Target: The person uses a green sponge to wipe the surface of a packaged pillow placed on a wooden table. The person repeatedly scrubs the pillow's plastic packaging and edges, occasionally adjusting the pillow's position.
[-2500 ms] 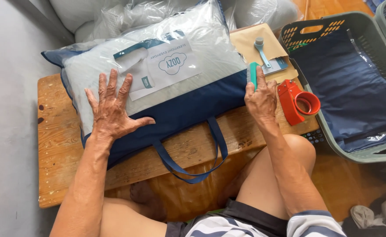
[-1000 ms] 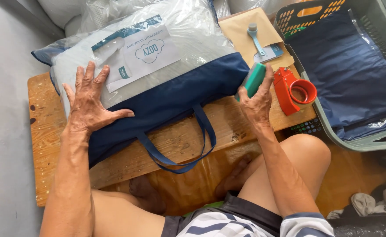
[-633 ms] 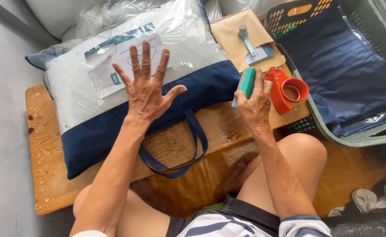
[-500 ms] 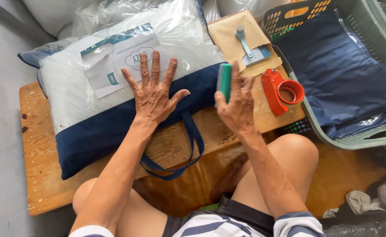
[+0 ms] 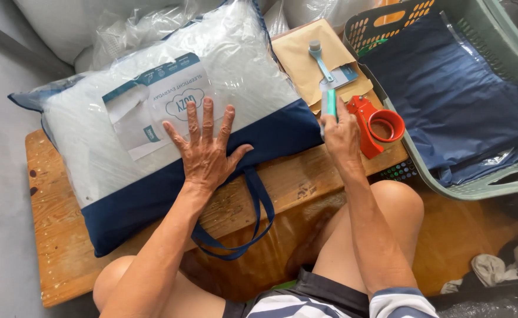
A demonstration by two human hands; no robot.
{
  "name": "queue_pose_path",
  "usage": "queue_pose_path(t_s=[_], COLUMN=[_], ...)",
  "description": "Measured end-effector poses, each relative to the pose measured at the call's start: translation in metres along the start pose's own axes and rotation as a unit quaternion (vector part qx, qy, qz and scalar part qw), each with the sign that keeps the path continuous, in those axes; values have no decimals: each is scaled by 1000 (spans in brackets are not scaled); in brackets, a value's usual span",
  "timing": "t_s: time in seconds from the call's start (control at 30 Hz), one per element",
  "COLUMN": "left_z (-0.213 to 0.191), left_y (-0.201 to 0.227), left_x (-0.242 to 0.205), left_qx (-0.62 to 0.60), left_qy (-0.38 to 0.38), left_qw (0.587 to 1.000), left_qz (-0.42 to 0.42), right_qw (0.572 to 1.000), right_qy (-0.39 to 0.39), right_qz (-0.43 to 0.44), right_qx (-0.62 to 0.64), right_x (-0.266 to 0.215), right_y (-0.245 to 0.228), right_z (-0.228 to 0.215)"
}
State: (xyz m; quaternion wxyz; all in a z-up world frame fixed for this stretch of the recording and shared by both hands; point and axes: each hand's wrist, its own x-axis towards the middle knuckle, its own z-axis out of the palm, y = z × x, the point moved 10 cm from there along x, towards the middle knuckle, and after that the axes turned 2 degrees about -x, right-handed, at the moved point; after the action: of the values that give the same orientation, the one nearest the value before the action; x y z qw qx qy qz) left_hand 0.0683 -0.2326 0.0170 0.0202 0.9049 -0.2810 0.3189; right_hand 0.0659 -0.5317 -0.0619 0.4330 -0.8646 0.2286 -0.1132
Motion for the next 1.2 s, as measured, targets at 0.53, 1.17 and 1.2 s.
queue_pose_path(t_s=[0.53,1.17,1.2], left_z=[3,-5,-5], left_y=[13,1,0], left_x=[-9,0,0], left_qx=[30,-16,-22], left_qy=[18,11,10], left_qw=[999,1000,999], left_qz=[14,-17,-21], right_qw=[969,974,965], right_qy=[-176,20,71], right_qz=[77,-161,-224], right_qx=[-156,-157,-113], right_x=[21,-55,-62], right_y=[58,-42,-61], right_z=[14,4,3])
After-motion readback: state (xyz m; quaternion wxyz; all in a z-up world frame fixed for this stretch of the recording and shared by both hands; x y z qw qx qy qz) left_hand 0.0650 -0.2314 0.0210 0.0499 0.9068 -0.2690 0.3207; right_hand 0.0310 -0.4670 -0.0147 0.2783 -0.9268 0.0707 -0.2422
